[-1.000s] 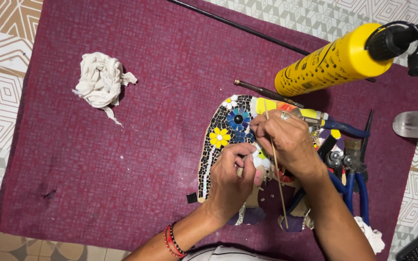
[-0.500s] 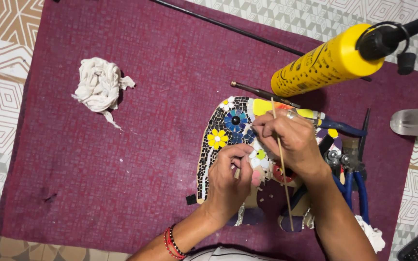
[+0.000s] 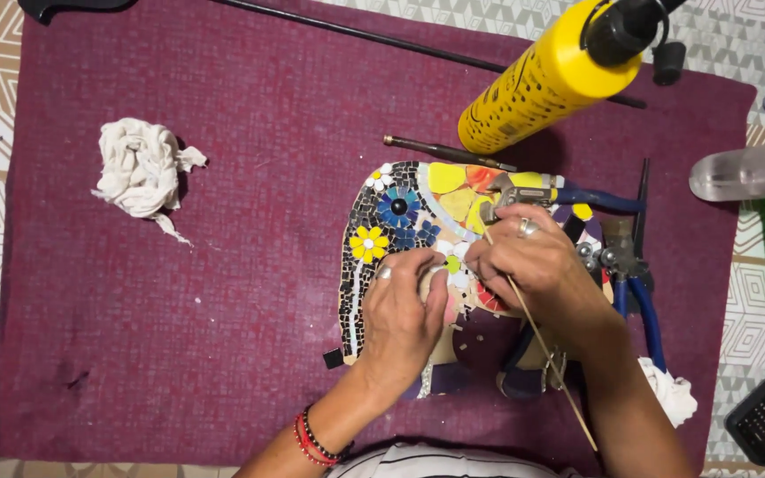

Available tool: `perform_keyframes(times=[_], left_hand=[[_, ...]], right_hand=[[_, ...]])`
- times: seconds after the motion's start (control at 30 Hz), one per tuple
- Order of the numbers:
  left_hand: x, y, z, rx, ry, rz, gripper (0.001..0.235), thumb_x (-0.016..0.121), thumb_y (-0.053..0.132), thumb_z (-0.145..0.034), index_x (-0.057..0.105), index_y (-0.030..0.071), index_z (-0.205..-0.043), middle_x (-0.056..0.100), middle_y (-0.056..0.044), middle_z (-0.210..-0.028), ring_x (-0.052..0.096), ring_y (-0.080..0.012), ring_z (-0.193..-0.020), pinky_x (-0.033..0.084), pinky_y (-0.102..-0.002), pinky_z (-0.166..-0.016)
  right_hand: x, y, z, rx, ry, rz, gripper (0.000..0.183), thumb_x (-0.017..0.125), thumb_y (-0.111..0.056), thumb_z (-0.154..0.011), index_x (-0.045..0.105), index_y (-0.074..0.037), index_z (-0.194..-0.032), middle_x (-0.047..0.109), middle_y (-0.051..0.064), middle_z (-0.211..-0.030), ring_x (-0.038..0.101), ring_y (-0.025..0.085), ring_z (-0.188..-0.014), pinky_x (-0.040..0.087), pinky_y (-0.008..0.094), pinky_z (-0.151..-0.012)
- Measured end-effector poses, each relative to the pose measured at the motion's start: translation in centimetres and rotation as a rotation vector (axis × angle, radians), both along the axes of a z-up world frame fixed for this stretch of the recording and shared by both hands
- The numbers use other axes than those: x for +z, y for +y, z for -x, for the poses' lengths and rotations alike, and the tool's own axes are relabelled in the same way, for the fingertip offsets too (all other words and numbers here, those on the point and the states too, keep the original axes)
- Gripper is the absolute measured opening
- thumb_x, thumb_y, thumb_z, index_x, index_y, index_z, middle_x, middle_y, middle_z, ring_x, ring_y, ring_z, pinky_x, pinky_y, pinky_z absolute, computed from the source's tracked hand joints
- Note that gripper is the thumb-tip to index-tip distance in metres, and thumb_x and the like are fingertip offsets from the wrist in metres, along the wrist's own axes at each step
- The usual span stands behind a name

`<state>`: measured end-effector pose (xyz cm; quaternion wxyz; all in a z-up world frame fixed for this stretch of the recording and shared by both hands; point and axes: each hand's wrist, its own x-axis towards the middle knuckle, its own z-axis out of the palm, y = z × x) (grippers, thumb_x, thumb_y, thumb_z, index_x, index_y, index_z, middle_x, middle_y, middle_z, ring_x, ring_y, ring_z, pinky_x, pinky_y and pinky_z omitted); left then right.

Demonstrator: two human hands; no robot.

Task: Filling an elephant-shaped mosaic pattern with small tiles and beads using hands and small tools.

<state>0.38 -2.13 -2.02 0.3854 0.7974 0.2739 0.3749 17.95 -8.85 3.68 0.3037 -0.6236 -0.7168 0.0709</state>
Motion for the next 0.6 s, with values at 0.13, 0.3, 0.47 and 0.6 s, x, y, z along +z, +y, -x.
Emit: perform_keyframes(times=[0.13,0.3,0.47,0.6], left_hand=[[-0.3,-0.2,-0.2,-0.008,0.059,-0.058,0.036,0.069,-0.007,-0.089,0.055,-0.003,-0.121,0.071,-0.016,-0.093,0.07,-0.0292,-0.085,0.056,-0.037,-0.071],[-0.9,-0.3,-0.3,-0.016,0.094,-0.05,0.034,0.07,-0.003,-0.091,0.055,-0.002,-0.121,0.07,-0.014,-0.088,0.068,-0.0272,-0.08,0.055,-0.035,-0.066],[-1.2,-0.6,-0.5,-0.002,0.112,-0.092,0.034,0.072,-0.004,-0.089,0.056,-0.001,-0.119,0.07,-0.014,-0.084,0.069,-0.0264,-0.077,0.055,-0.034,-0.065],[-1.1,-0.6,-0.3,-0.012,0.105,-0.073,0.032,0.07,-0.004,-0.09,0.056,-0.001,-0.118,0.069,-0.014,-0.081,0.068,-0.0262,-0.074,0.055,-0.035,-0.063]], right_hand=[[-0.3,-0.1,-0.4,0.008,-0.003,0.029,0.025,0.073,-0.004,-0.088,0.058,-0.012,-0.07,0.072,0.005,-0.072,0.073,0.024,-0.083,0.05,0.053,-0.099],[0.0,-0.1,-0.7,0.015,-0.049,0.111,0.024,0.073,-0.01,-0.089,0.059,-0.012,-0.07,0.071,0.004,-0.069,0.073,0.022,-0.084,0.048,0.053,-0.104],[1.4,0.1,-0.6,0.017,0.003,0.135,0.023,0.072,-0.008,-0.089,0.06,-0.011,-0.07,0.074,0.007,-0.072,0.073,0.023,-0.085,0.049,0.054,-0.102],[0.6,0.0,-1.3,-0.001,0.074,0.121,0.024,0.07,-0.009,-0.092,0.058,-0.013,-0.071,0.076,0.003,-0.077,0.074,0.022,-0.087,0.05,0.052,-0.101]])
